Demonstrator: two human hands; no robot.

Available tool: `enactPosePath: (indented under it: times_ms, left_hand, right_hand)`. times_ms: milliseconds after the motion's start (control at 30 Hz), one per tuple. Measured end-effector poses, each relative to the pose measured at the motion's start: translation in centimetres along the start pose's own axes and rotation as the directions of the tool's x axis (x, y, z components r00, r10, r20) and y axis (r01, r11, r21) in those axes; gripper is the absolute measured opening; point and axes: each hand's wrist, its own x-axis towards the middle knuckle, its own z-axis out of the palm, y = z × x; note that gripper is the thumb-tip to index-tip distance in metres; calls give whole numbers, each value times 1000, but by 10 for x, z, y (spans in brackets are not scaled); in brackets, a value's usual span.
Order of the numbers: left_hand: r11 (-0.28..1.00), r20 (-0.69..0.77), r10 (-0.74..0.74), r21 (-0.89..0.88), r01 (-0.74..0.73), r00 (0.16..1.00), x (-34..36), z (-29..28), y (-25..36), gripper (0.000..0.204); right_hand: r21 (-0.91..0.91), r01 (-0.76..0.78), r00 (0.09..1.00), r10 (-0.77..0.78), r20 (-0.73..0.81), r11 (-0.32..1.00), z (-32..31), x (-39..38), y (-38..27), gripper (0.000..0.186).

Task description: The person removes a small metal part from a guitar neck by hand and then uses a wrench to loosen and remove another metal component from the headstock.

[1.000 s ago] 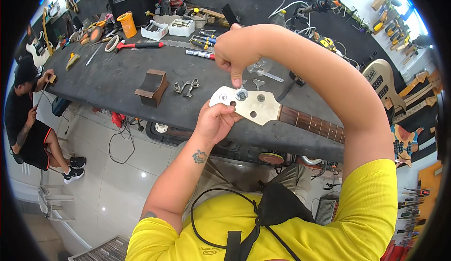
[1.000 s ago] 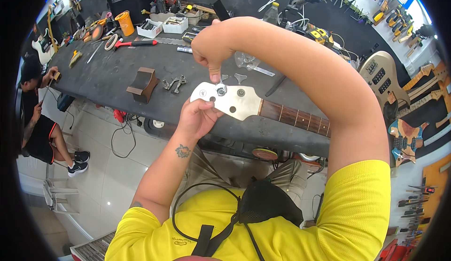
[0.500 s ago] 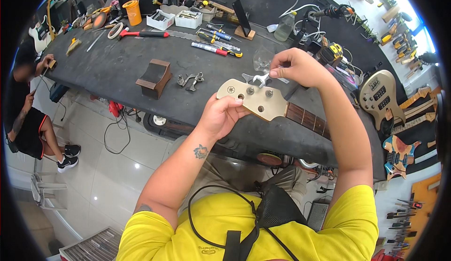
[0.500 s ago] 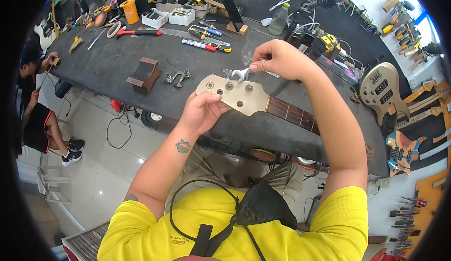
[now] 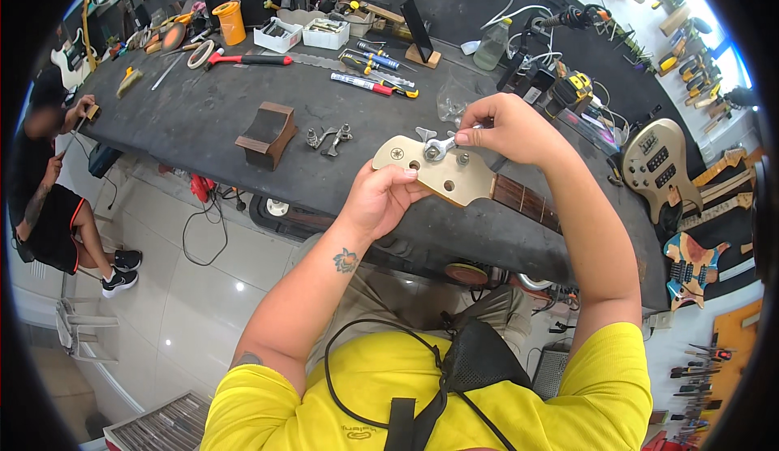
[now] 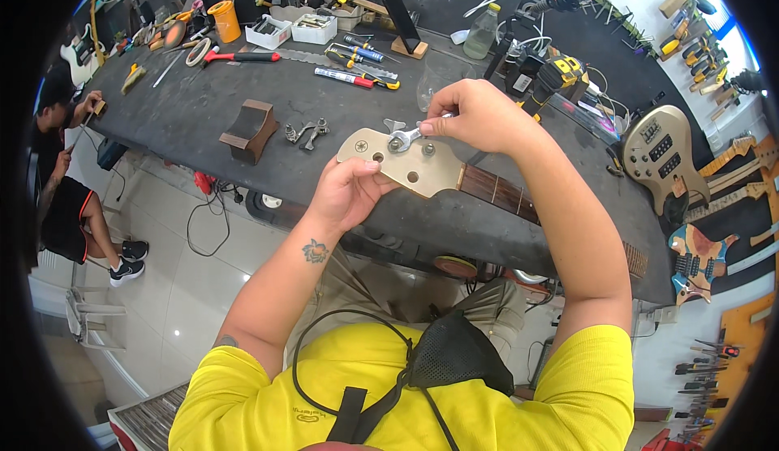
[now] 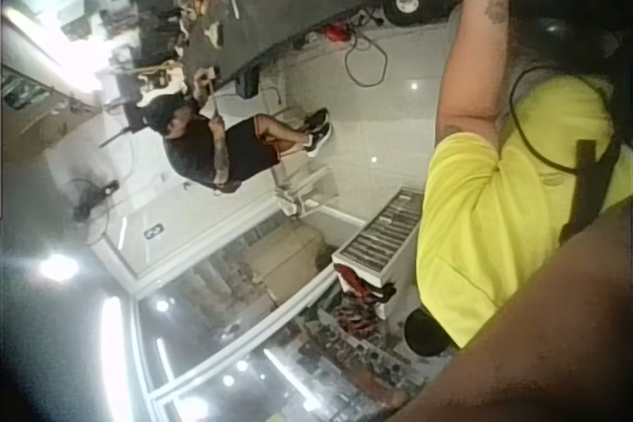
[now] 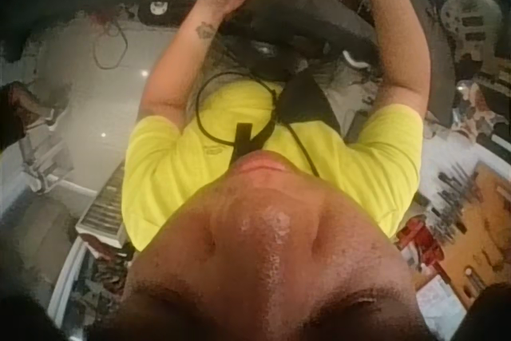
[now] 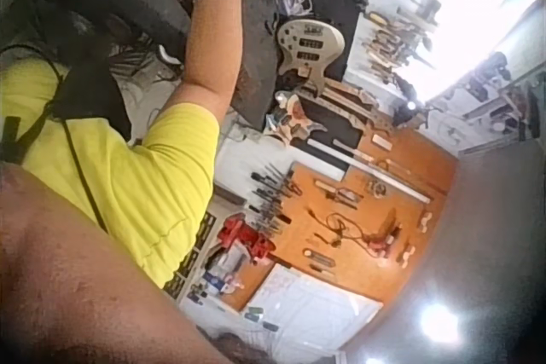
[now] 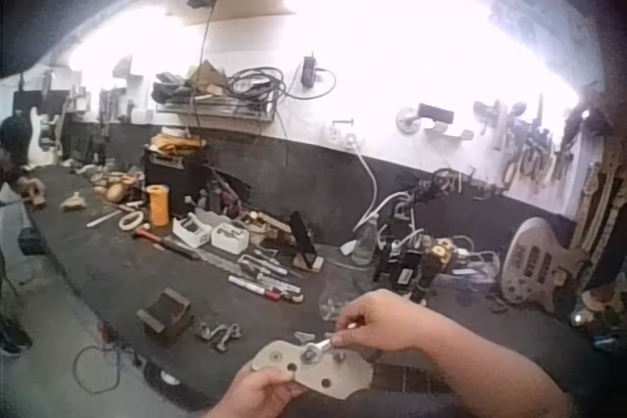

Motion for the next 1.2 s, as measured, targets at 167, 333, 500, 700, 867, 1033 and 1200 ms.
enactPosePath:
  times_ms: [167,333,500,700,867,1033,1200]
  left_hand:
    - [1000,12,-14,18,14,1000,-1,-3,0,41]
    - [998,2,6,55,-7,1000,1,0,0,46]
    - [999,37,-43,7,43,998,-2,-1,0,47]
    - [996,-48,-83,1,84,995,-2,-3,1,52]
    - [998,-5,-58,4,58,998,-1,-2,6,61]
    - [998,42,-61,13,60,997,1,1,-1,53]
    - [995,-82,-83,48,87,993,4,-2,3,46]
  right_hand:
    - [-75,39,999,-38,20,996,-5,6,-4,25]
    - [-108,184,956,-152,252,977,-25,56,-11,23]
    - [-179,319,834,-187,519,931,-23,100,-59,21]
    - [-614,590,749,-72,658,524,-9,94,-141,28]
    - [-619,769,627,-377,681,160,-6,69,-156,15]
    - [-618,504,847,-486,215,604,-54,34,-110,22]
    - [-378,-141,966,43,-256,915,-54,-58,-9,27]
